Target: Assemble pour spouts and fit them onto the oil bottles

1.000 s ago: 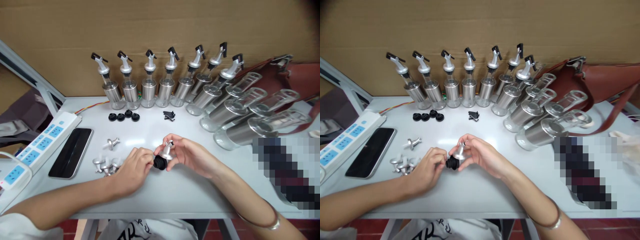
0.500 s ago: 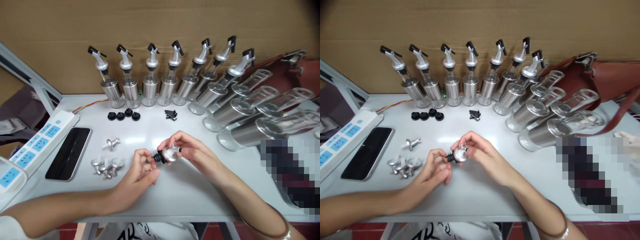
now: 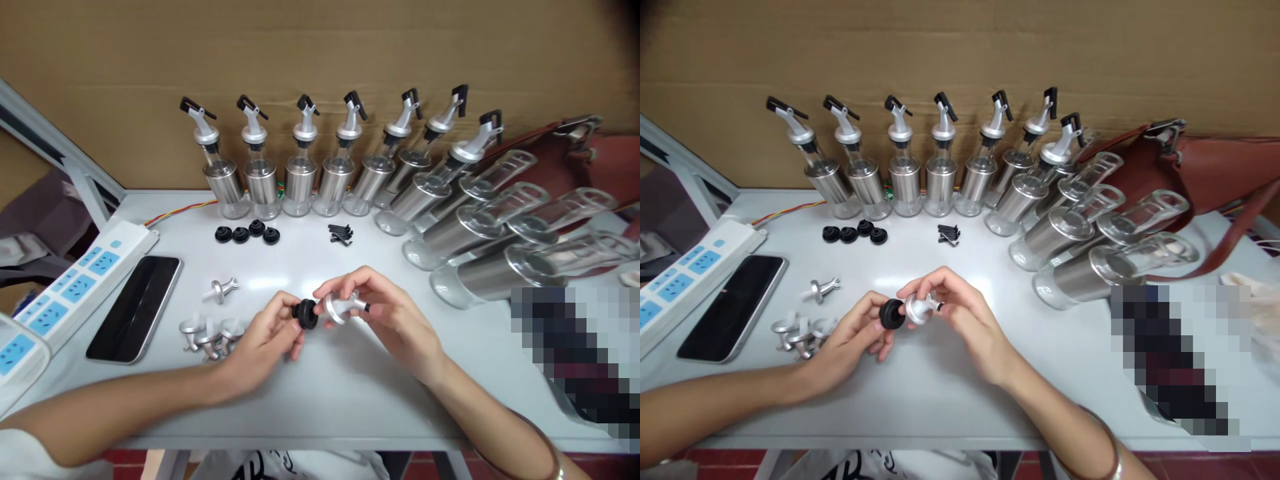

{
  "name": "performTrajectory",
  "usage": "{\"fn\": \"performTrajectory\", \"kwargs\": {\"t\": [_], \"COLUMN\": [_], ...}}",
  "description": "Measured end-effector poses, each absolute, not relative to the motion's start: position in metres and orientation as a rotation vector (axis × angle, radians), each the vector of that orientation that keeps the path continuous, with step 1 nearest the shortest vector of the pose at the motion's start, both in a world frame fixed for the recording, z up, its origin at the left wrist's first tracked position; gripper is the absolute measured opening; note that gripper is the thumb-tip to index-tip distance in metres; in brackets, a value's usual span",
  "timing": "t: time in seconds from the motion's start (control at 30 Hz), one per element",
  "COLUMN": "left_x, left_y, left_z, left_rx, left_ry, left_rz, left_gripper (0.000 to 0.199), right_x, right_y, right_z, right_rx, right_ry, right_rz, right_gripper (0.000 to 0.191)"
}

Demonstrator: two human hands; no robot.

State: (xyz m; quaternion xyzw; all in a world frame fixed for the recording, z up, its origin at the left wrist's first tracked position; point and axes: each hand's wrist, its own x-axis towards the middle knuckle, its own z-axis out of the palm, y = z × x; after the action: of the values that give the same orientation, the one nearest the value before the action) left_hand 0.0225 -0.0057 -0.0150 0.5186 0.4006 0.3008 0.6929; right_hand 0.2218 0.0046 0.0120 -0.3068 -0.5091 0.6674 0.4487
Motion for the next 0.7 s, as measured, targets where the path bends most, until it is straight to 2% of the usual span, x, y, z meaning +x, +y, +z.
{"fn": "performTrajectory", "kwargs": {"t": [0.2, 0.47, 0.7], "left_x": [0.0230, 0.0205, 0.0194], "left_y": [-0.0052, -0.0059, -0.0077], "left_z": [-0.0140, -0.0151, -0.0135], "left_rx": [1.159, 1.202, 1.192], "left_ry": [0.899, 0.876, 0.847], "left_rz": [0.685, 0.657, 0.638], "left_gripper": [0.027, 0.027, 0.036], "right_x": [0.2220, 0.2169, 0.2190], "right_y": [0.0014, -0.0042, -0.0036], "right_z": [0.0114, 0.0162, 0.0190], "right_rx": [-0.842, -0.809, -0.807], "right_ry": [-1.249, -1.486, -1.699], "right_rz": [1.494, 1.508, 1.463], "right_gripper": [0.014, 0.020, 0.014]}}
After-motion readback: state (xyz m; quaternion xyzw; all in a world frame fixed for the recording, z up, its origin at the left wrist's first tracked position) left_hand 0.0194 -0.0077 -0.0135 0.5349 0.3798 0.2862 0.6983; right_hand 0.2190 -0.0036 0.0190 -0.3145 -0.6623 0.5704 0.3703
